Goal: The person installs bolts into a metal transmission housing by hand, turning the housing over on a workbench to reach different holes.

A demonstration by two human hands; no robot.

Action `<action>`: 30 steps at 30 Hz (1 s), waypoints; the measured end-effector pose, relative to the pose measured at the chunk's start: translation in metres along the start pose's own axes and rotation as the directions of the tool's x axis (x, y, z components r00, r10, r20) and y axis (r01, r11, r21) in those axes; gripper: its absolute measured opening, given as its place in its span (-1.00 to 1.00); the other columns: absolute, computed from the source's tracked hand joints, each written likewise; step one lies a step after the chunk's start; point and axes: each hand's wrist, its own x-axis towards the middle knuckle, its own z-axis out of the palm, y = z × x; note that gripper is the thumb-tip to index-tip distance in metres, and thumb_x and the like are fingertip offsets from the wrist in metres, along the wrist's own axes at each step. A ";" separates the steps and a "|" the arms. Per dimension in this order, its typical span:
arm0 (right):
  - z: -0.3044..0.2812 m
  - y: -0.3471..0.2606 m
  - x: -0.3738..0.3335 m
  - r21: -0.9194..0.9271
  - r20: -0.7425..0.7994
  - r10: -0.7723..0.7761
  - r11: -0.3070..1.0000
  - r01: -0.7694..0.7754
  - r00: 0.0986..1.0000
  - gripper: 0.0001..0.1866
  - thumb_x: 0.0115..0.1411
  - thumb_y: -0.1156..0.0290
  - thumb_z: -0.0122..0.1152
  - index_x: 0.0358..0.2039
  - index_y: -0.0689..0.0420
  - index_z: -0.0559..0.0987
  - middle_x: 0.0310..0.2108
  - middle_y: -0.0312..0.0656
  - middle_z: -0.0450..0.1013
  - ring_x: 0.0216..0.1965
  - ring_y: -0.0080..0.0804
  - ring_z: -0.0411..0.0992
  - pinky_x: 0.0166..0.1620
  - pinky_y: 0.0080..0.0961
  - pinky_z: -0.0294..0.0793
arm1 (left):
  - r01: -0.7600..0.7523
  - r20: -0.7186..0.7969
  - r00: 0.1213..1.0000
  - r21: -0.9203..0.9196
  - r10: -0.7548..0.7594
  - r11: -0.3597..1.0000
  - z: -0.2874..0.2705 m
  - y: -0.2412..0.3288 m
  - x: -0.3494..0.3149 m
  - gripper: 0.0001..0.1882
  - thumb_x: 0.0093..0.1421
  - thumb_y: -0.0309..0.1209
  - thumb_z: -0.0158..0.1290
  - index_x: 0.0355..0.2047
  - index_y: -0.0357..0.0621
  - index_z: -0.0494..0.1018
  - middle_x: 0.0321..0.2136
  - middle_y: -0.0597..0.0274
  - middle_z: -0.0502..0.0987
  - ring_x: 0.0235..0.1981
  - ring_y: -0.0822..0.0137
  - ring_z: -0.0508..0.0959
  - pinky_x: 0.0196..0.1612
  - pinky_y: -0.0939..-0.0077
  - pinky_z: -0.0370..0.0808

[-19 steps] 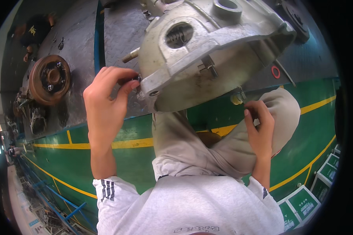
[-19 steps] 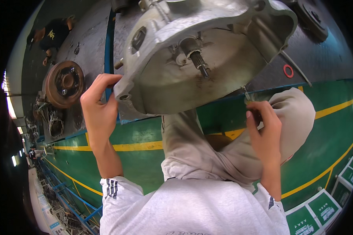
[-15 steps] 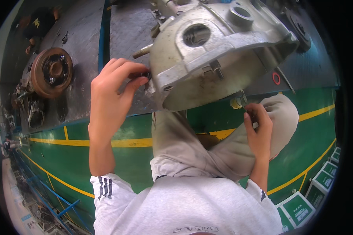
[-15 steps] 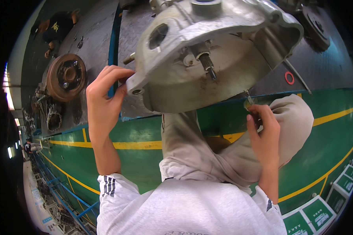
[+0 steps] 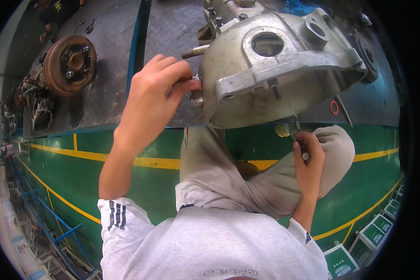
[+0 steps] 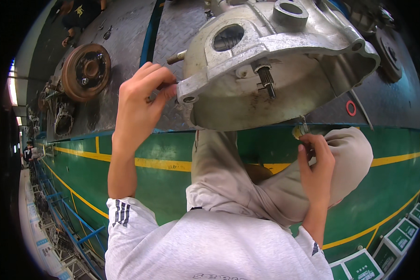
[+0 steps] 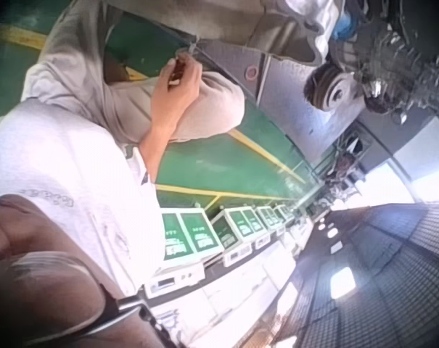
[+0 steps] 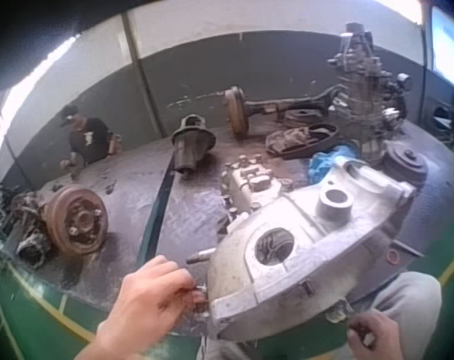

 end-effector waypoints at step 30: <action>0.004 0.005 0.025 -0.294 0.035 0.090 0.953 -0.076 0.995 -0.81 0.44 0.42 0.23 -0.08 0.29 0.64 -0.22 0.06 0.60 -0.22 0.12 0.56 -0.16 -0.08 0.52 | 0.153 -0.124 0.980 -0.035 -0.156 0.988 -0.001 0.005 -0.010 -0.81 0.11 -0.64 0.37 -0.25 -0.34 0.65 -0.37 0.10 0.65 -0.33 0.26 0.63 -0.19 0.41 0.52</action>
